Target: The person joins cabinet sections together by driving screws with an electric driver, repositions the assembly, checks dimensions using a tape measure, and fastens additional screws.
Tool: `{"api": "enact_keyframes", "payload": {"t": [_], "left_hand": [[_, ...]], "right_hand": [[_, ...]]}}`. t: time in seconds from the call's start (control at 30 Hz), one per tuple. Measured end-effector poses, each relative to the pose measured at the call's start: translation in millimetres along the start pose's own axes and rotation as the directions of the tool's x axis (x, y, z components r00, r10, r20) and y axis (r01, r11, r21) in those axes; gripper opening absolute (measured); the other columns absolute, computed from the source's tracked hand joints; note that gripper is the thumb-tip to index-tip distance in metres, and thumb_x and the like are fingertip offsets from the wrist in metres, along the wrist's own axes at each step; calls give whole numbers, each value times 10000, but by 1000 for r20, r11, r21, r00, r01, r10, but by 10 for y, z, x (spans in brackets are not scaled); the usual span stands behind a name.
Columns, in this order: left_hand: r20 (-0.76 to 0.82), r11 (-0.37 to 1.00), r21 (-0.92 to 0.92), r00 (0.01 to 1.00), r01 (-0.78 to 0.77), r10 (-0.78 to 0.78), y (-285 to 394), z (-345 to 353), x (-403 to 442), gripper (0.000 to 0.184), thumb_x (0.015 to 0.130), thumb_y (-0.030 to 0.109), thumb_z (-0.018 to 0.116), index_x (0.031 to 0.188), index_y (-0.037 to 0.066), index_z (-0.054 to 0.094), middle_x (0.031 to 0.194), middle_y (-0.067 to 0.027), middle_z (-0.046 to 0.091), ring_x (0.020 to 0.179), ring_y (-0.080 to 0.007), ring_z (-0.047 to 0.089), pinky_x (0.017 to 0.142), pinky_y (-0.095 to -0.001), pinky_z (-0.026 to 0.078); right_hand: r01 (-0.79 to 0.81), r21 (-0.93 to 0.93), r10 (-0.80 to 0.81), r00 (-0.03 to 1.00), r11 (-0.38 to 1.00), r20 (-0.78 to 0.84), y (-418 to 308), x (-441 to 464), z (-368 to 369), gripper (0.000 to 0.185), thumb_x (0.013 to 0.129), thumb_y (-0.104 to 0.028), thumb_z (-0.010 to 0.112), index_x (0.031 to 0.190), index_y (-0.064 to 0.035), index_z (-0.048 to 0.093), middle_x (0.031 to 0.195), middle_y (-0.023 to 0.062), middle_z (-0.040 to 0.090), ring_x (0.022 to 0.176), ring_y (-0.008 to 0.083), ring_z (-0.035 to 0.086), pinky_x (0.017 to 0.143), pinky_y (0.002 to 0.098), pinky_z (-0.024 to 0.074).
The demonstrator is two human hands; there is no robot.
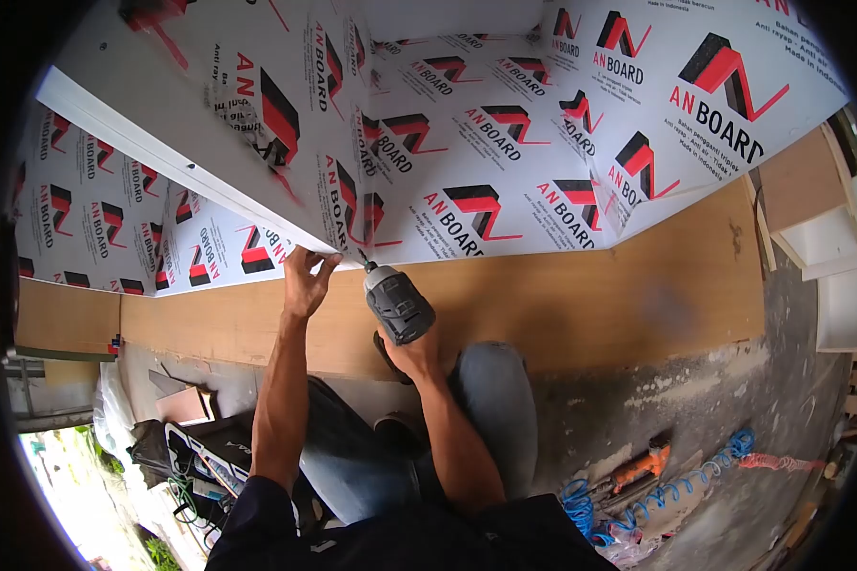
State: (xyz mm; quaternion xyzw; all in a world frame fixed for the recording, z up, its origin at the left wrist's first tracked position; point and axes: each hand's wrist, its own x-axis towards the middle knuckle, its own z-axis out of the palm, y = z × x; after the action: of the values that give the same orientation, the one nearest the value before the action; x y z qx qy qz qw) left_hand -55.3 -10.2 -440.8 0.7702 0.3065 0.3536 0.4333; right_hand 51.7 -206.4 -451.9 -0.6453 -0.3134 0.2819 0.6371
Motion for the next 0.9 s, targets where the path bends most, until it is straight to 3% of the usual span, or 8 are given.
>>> {"api": "enact_keyframes", "payload": {"t": [0.17,0.27,0.37,0.5,0.57,0.63,0.77,0.9], "left_hand": [[-5,944,-250,974,216,-225,52,-38,64,340,760,-107,738,1075,-66,617,1006,-176,722,953,-231,699,884,-365,558],[17,945,-204,966,254,-256,148,-64,91,349,755,-100,744,1077,-86,611,1010,-186,720,934,-241,702,874,-361,561],[62,913,-206,936,352,-347,253,-56,96,400,748,-48,794,1091,-96,593,1021,-205,710,946,-257,696,866,-371,558],[-104,929,-255,947,269,-303,603,112,71,481,694,127,910,997,-81,599,872,-160,707,800,-200,684,714,-310,547],[-216,924,-159,901,348,-376,767,165,153,491,714,73,872,1078,-93,587,968,-190,709,852,-251,696,780,-374,556],[-276,924,101,903,368,-329,705,217,246,179,714,6,730,838,-91,645,738,-159,700,668,-205,673,658,-352,536],[-319,969,-49,915,243,-245,518,293,260,122,713,-6,692,800,-78,648,656,-130,674,583,-203,650,604,-344,519],[-282,945,-7,906,328,-317,467,279,271,139,697,12,669,810,-67,650,658,-131,669,592,-201,649,600,-349,517]], "right_hand": [[-66,110,65,998,992,20,10,-80,-29,193,717,9,711,900,-14,654,784,85,667,675,191,611,664,354,507],[53,-131,-57,998,990,-26,-68,-29,-124,269,726,-13,744,986,-19,675,905,104,704,801,222,658,755,384,528],[68,-25,-71,986,997,-153,-149,234,-326,274,743,-33,751,1008,-19,681,918,109,708,827,224,665,778,382,530],[186,-109,-208,946,976,-250,-327,959,-741,183,816,-52,768,957,-7,659,851,41,672,738,142,618,706,336,513],[213,-47,-217,927,976,-306,-350,1318,-925,209,817,-85,793,965,-8,666,862,41,679,761,141,610,726,335,506],[249,-29,-244,914,968,-323,-301,1620,-1126,237,821,-99,788,1006,2,680,879,64,699,773,152,612,745,344,512],[283,-32,-281,924,959,-259,-54,1984,-1487,264,797,-99,810,1005,-4,679,881,65,707,760,149,612,741,338,513],[239,10,-228,937,971,-265,28,2061,-1660,230,798,-77,807,980,-35,674,878,24,666,790,137,595,767,322,499]]}}
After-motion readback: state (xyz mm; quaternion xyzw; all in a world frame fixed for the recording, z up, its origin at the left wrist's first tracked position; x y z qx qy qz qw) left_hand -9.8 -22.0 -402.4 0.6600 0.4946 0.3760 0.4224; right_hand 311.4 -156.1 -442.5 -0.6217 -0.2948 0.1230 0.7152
